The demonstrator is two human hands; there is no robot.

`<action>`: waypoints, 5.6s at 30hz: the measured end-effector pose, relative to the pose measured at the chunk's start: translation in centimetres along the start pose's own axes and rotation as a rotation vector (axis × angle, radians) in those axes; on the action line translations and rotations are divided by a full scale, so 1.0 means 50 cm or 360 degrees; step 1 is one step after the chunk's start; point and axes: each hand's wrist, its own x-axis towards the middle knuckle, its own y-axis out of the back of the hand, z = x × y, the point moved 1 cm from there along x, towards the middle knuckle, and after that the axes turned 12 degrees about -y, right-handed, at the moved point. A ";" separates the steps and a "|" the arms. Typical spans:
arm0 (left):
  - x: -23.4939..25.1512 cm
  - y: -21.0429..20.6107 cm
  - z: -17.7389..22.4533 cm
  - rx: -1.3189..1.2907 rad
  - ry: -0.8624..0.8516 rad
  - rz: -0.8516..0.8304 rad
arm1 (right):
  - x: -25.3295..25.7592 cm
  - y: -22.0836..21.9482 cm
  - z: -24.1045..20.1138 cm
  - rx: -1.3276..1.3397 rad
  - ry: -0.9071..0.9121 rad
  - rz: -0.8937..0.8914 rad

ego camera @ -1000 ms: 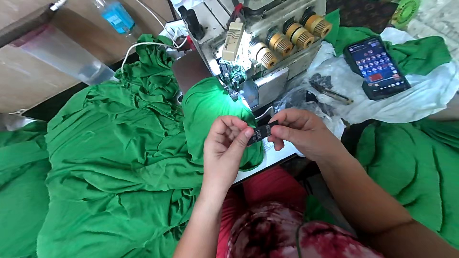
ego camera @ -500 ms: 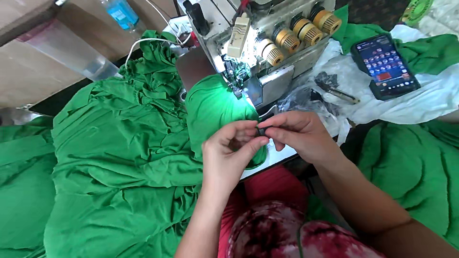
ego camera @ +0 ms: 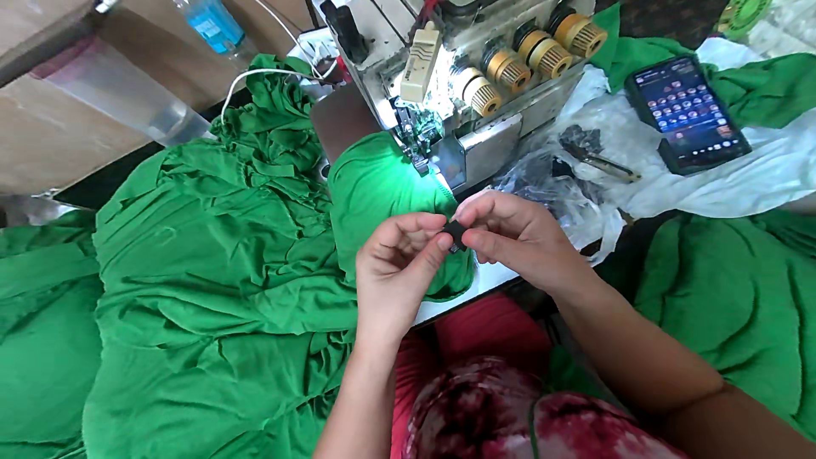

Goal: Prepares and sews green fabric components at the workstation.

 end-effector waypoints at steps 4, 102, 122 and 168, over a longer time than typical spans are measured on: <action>-0.001 0.004 0.000 -0.0028 0.0045 0.0050 | 0.001 0.006 -0.007 -0.0074 0.0121 -0.0115; 0.143 0.036 -0.024 0.1703 -0.0745 -0.0760 | 0.038 0.025 0.014 -0.0533 -0.0459 0.0094; 0.100 0.008 -0.027 0.2025 -0.0398 -0.0652 | 0.037 0.018 0.029 -0.0609 -0.0216 0.0026; 0.114 0.185 0.056 0.1802 -0.0297 -0.0350 | 0.071 -0.009 -0.052 -0.1318 0.0322 0.0096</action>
